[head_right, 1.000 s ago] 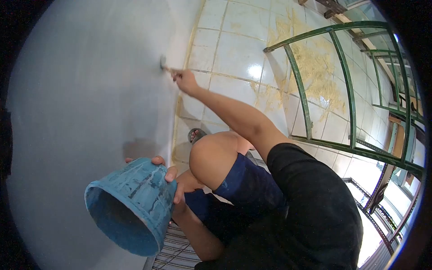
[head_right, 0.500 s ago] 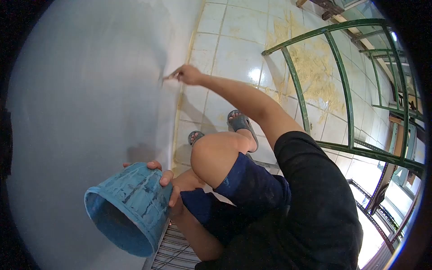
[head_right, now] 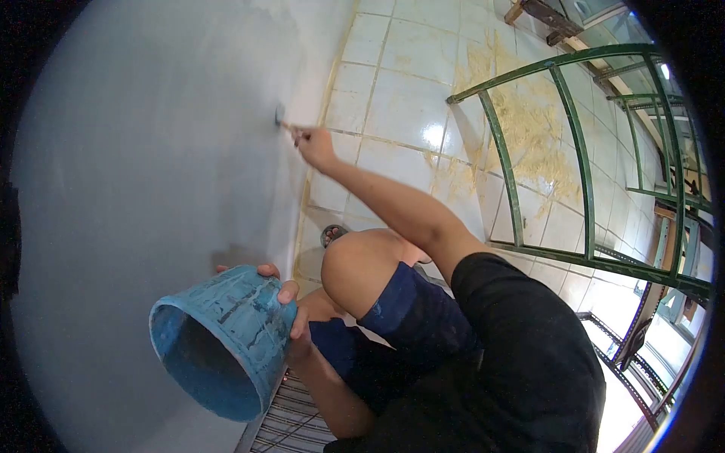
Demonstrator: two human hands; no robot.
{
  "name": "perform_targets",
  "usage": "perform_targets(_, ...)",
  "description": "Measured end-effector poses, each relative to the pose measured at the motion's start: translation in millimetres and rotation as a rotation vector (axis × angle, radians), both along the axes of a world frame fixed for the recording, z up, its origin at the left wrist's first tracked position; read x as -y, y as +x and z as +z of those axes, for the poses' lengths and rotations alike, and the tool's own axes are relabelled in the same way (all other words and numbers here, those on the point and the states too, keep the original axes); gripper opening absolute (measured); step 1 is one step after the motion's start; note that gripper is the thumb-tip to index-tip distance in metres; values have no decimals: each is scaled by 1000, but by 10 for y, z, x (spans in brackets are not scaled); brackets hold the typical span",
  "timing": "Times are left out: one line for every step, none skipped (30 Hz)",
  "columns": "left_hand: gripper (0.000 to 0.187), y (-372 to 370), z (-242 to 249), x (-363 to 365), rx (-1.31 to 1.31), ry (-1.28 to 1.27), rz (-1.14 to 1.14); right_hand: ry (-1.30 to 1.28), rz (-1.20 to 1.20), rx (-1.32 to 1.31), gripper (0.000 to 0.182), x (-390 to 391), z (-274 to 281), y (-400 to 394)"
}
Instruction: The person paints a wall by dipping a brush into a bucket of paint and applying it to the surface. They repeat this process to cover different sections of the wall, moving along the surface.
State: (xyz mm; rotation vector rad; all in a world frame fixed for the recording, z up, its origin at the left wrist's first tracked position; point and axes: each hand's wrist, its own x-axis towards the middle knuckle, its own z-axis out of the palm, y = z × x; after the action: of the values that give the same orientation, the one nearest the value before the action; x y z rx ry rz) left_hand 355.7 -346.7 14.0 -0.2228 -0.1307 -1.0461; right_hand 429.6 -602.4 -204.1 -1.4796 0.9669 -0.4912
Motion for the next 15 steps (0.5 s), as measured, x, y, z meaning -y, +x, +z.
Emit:
perform_targets(67, -18, -4, 17, 1, 3, -6, -5, 22, 66, 27, -194, -104, -74)
perform_targets(68, -46, 28, 29, 2, 23, 6, 1, 98, 54, 22, -370, -86, -175)
perform_targets(68, -73, 51, 39, 1, 41, 17, 4, 173, 40, 18, -517, -74, -279)
perform_targets(68, -96, 58, 45, 1, 39, 10, 6, 329, -6, 18, -616, -145, -385)
perform_targets(68, -108, 72, 55, 2, 49, 13, 24, 534, 60, 25, -670, -199, -496)
perform_targets(68, -120, 93, 62, 4, 58, 18, 13, 531, 63, 25, -709, -81, -596)
perform_targets(68, -128, 117, 57, 11, 49, 17, 59, 642, 133, 19, -760, 42, -680)
perform_targets(67, -131, 159, 28, 10, 85, 15, 107, 753, 205, 16, -787, 142, -720)
perform_targets(67, -139, 179, 4, 9, 125, 14, 125, 861, 178, 29, -695, 250, -699)
perform_targets(67, -163, 197, 2, 17, 123, 18, 120, 866, 186, 29, -581, 253, -608)
perform_targets(65, -202, 212, 12, 12, 159, 70, 18, 815, 179, 28, -434, 185, -486)
perform_targets(64, -226, 219, 9, 3, 198, 124, -78, 762, 172, 27, -275, 125, -376)
perform_targets(64, -225, 214, -12, 7, 201, 128, -74, 723, 144, 28, -38, 214, -290)
perform_targets(65, -222, 199, -35, 17, 233, 149, -71, 685, 116, 28, 211, 361, -228)
perform_targets(66, -223, 171, -63, 24, 262, 170, -102, 629, 85, 28, 376, 440, -205)
